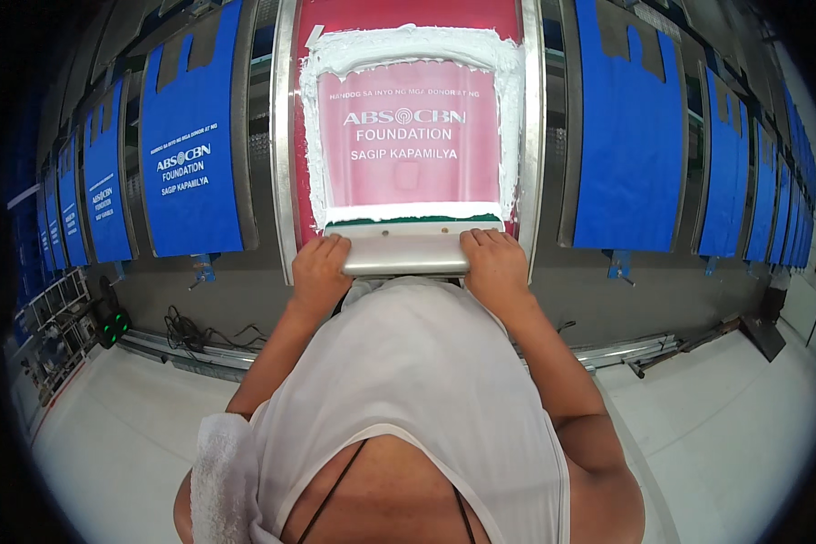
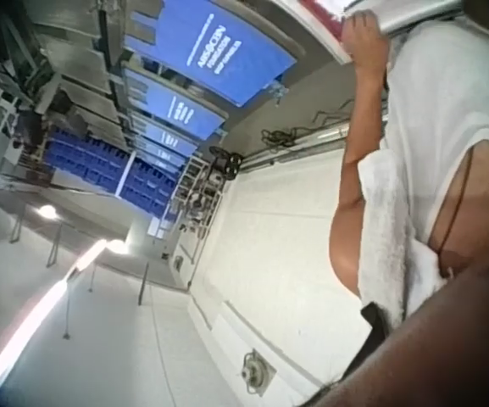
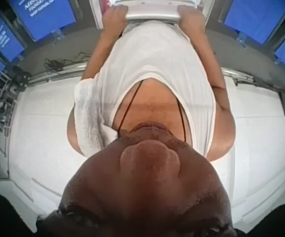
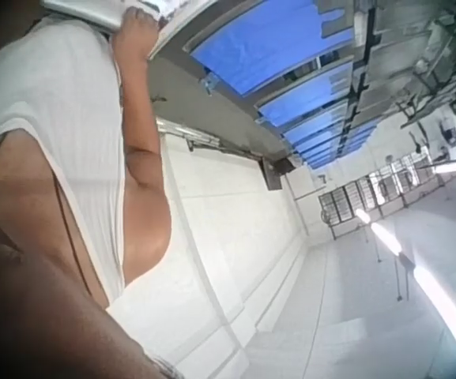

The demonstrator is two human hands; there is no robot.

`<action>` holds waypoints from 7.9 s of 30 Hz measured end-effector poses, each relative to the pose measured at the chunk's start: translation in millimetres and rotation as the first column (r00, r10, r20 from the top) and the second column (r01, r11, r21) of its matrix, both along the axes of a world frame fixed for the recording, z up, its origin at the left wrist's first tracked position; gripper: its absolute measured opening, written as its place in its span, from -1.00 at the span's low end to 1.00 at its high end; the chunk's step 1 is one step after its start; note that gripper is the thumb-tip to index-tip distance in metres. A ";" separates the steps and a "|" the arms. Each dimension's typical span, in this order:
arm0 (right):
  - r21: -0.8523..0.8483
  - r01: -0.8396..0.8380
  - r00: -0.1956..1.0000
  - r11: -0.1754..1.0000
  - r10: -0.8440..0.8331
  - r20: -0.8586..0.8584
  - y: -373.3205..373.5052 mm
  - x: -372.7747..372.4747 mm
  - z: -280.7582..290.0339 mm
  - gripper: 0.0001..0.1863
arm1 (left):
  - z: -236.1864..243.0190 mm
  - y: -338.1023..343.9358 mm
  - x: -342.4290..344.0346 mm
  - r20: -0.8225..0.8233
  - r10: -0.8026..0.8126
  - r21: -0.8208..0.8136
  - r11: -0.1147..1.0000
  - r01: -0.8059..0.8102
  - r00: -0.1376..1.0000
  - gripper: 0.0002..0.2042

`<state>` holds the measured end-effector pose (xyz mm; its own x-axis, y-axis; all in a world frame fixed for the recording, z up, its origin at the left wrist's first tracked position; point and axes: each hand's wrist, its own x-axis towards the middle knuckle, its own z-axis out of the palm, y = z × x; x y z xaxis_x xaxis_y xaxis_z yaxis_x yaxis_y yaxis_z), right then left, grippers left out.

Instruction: Applying ink to a screen and printing onto blue bags on a production line.

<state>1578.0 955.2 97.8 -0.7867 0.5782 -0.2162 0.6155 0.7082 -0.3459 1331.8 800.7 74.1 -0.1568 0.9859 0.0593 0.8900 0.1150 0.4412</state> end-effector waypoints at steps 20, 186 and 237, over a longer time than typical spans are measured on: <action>0.058 -0.174 0.980 0.983 0.167 0.110 291.9 -165.0 40.6 -0.48 | 53.7 135.5 -84.3 -0.130 0.263 0.441 0.879 -0.182 0.956 -0.57; 0.231 -0.005 0.999 0.973 -0.005 0.042 109.0 -51.1 -44.7 -0.87 | -40.0 110.2 -49.1 -0.091 0.099 -0.186 0.976 -0.115 0.991 -0.60; 0.052 -0.177 0.983 0.983 0.174 0.050 258.3 -194.0 -11.8 -0.48 | -72.6 -48.8 100.8 0.879 0.440 -0.475 0.842 0.257 0.182 -0.67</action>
